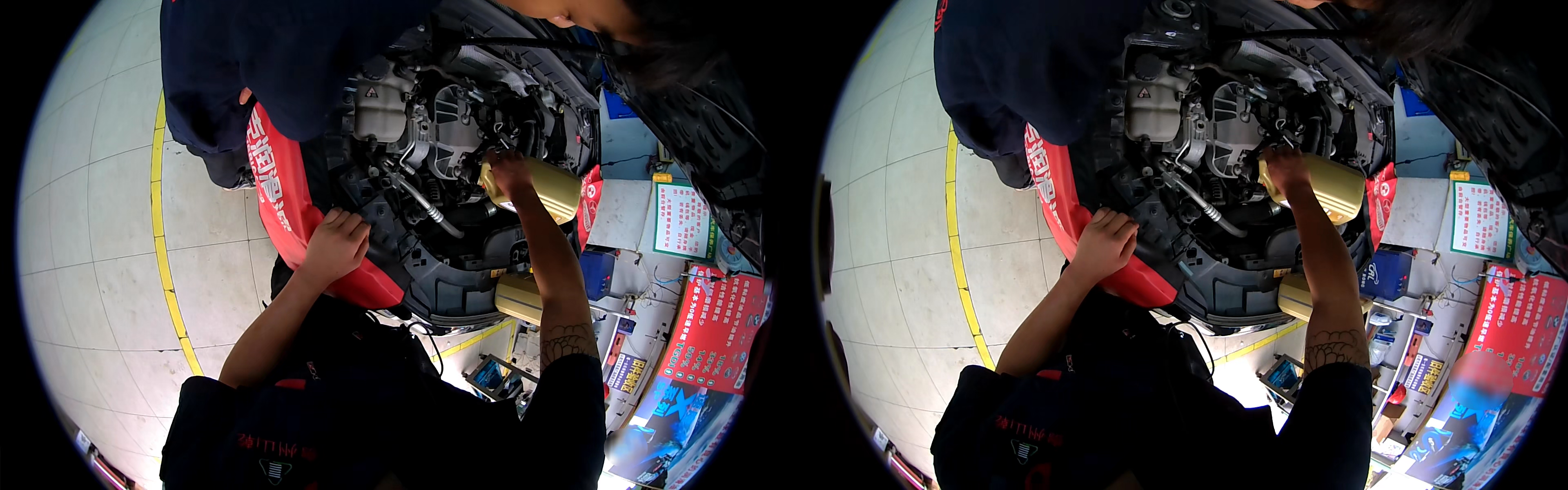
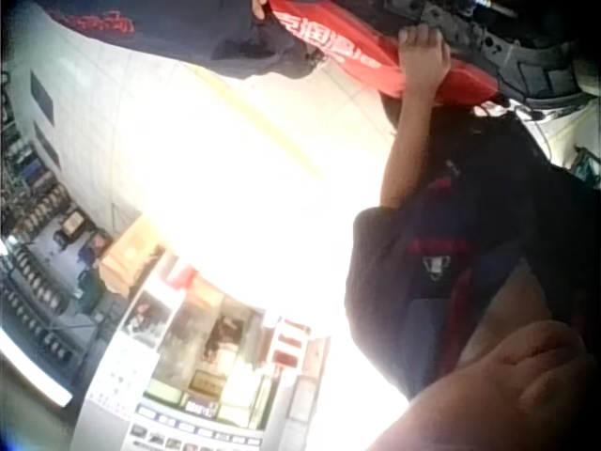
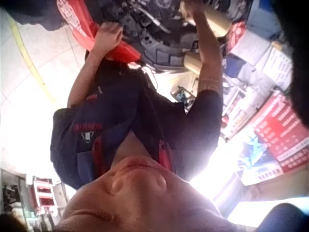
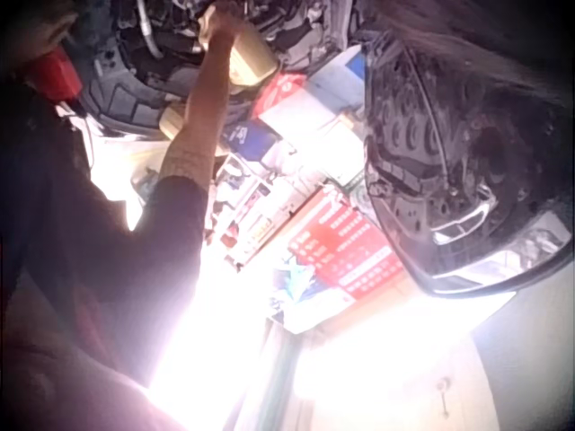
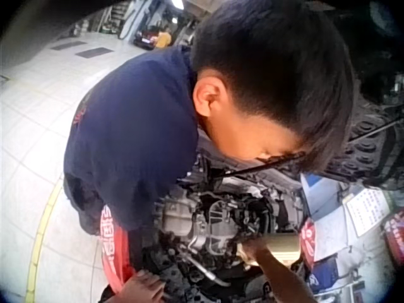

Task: The person opens a container of engine oil and pours it into the car's engine through the oil filler opening. The person then closes the container and places it on the car's hood.

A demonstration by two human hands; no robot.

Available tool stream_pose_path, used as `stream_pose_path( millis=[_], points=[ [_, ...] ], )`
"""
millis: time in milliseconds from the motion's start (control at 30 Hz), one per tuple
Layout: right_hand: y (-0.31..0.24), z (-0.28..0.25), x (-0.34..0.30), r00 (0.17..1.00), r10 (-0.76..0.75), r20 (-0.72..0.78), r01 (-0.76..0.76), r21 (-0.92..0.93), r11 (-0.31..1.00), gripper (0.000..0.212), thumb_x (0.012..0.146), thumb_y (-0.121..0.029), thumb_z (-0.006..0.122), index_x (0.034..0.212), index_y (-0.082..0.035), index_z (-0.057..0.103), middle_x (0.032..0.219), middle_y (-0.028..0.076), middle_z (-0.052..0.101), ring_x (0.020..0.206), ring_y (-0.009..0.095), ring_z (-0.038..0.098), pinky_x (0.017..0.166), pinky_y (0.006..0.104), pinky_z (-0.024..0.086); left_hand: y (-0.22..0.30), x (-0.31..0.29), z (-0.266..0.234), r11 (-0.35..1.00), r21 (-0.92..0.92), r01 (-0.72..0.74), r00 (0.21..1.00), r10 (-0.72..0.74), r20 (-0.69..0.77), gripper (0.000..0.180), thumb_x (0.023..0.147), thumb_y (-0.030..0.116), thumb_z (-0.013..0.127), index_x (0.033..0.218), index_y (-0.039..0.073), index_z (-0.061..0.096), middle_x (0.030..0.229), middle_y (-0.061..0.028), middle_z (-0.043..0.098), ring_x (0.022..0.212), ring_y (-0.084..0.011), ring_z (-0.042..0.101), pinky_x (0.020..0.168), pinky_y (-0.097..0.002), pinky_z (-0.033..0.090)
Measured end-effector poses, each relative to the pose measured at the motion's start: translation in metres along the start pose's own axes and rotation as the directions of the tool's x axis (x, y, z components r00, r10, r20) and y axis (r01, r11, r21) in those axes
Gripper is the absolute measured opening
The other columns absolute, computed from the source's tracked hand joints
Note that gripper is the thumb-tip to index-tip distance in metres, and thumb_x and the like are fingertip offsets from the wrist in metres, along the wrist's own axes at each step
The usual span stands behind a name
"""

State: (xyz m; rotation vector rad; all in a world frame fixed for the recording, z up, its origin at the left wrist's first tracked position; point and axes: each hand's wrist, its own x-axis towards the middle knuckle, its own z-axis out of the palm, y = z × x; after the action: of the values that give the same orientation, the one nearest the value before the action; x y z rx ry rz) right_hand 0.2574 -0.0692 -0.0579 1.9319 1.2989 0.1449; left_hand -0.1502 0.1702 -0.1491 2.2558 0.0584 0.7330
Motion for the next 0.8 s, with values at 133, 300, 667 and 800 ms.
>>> stream_pose_path(
  millis=[133, 300, 667, 800],
  points=[
    [0.012, 0.007, -0.009, 0.999, 0.012, -0.048, -0.009, 0.065, 0.998, 0.024, 0.093, -0.016, 0.060, 0.117, -0.011, 0.061, 0.102, 0.012, 0.074, 0.102, 0.031, 0.071, 0.093, 0.0445, 0.053, -0.002, 0.000, 0.000, 1.000, 0.016, 0.000, 1.000, 0.000, 0.014, 0.011, 0.083, 0.006, 0.072, 0.094, 0.003, 0.069, 0.093, -0.0097, 0.067, 0.087, -0.0286, 0.064, 0.091, -0.0427, 0.051],
    [0.027, 0.027, -0.038, 0.992, 0.081, -0.094, -0.072, 0.102, 0.992, 0.030, 0.091, -0.015, 0.061, 0.120, -0.009, 0.059, 0.106, 0.012, 0.072, 0.107, 0.032, 0.067, 0.095, 0.0440, 0.053, -0.002, -0.001, 0.001, 0.999, 0.034, -0.009, 0.999, 0.008, 0.042, 0.013, 0.084, 0.007, 0.073, 0.097, 0.003, 0.071, 0.099, -0.0098, 0.069, 0.092, -0.0302, 0.065, 0.094, -0.0441, 0.051],
    [0.016, 0.052, -0.087, 0.928, 0.358, -0.104, -0.296, 0.381, 0.876, 0.046, 0.080, -0.009, 0.070, 0.124, -0.008, 0.056, 0.114, 0.014, 0.067, 0.113, 0.035, 0.064, 0.100, 0.0467, 0.051, -0.004, 0.006, -0.005, 0.995, 0.045, -0.093, 0.994, 0.090, 0.066, 0.015, 0.083, 0.004, 0.074, 0.098, 0.005, 0.072, 0.102, -0.0090, 0.071, 0.090, -0.0299, 0.067, 0.089, -0.0453, 0.052],
    [0.011, 0.058, -0.096, 0.902, 0.422, -0.096, -0.343, 0.434, 0.833, 0.049, 0.080, -0.008, 0.071, 0.126, -0.007, 0.056, 0.115, 0.014, 0.067, 0.114, 0.035, 0.063, 0.102, 0.0470, 0.050, -0.007, 0.008, -0.004, 0.988, 0.078, -0.134, 0.989, 0.129, 0.073, 0.015, 0.082, 0.004, 0.074, 0.097, 0.004, 0.072, 0.101, -0.0089, 0.071, 0.090, -0.0295, 0.068, 0.087, -0.0456, 0.051]
  ],
)
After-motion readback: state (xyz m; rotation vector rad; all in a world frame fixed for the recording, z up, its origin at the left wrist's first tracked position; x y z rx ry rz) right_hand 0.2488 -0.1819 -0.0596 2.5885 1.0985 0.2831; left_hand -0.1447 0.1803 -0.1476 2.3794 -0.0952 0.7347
